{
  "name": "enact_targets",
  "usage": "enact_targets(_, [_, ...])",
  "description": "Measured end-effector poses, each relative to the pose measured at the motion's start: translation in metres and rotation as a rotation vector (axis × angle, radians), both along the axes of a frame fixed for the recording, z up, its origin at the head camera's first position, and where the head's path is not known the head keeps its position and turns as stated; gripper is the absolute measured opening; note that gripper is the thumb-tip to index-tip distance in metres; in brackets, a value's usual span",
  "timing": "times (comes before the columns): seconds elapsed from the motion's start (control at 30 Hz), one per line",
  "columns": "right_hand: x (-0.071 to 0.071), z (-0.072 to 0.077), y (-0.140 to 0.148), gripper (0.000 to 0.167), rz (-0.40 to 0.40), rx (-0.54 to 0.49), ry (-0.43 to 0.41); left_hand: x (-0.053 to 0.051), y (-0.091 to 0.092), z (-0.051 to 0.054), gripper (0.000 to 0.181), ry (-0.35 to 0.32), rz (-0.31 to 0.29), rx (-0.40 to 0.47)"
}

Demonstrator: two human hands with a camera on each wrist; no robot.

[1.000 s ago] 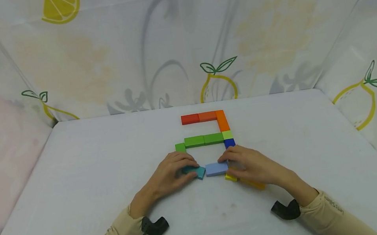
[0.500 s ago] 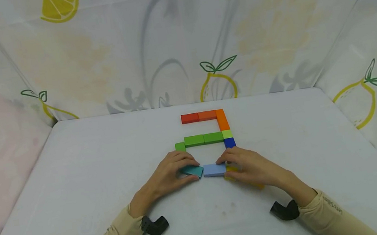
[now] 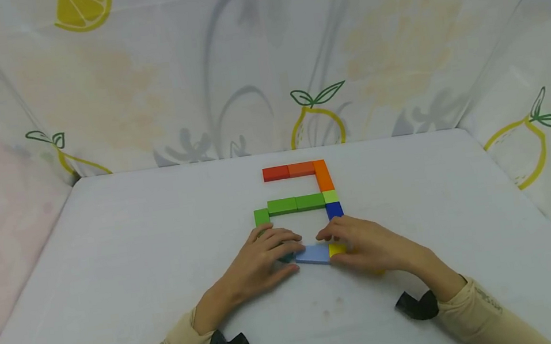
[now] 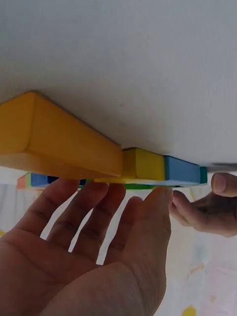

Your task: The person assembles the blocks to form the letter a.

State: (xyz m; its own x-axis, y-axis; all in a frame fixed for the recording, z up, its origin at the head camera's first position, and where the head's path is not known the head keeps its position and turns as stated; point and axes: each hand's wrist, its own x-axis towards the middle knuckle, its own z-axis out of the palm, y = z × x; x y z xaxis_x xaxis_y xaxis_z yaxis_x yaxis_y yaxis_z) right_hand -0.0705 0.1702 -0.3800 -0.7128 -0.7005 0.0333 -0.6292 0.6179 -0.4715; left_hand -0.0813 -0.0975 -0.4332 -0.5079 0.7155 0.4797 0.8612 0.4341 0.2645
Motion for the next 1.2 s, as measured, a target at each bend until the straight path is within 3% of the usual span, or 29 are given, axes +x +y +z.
enact_targets(0.2, [-0.003, 0.001, 0.009, 0.04, -0.027, 0.035, -0.129, 0.0, -0.001, 0.0, 0.032, -0.004, -0.006, -0.019])
enact_targets(0.33, [-0.004, 0.001, 0.012, 0.033, -0.052, 0.051, -0.151, 0.0, -0.001, -0.001, 0.026, -0.023, 0.003, -0.018])
enact_targets(0.5, [-0.006, 0.001, 0.013, 0.029, -0.118, 0.067, -0.101, 0.0, -0.001, -0.001, 0.024, -0.036, 0.007, -0.009])
enact_targets(0.9, [-0.006, 0.002, 0.011, 0.028, -0.187, 0.119, -0.016, 0.001, 0.0, 0.0, 0.021, -0.017, 0.038, -0.012])
enact_targets(1.2, [-0.006, 0.004, 0.011, 0.028, -0.211, 0.129, 0.032, -0.001, -0.001, -0.002, 0.023, -0.036, -0.015, 0.023])
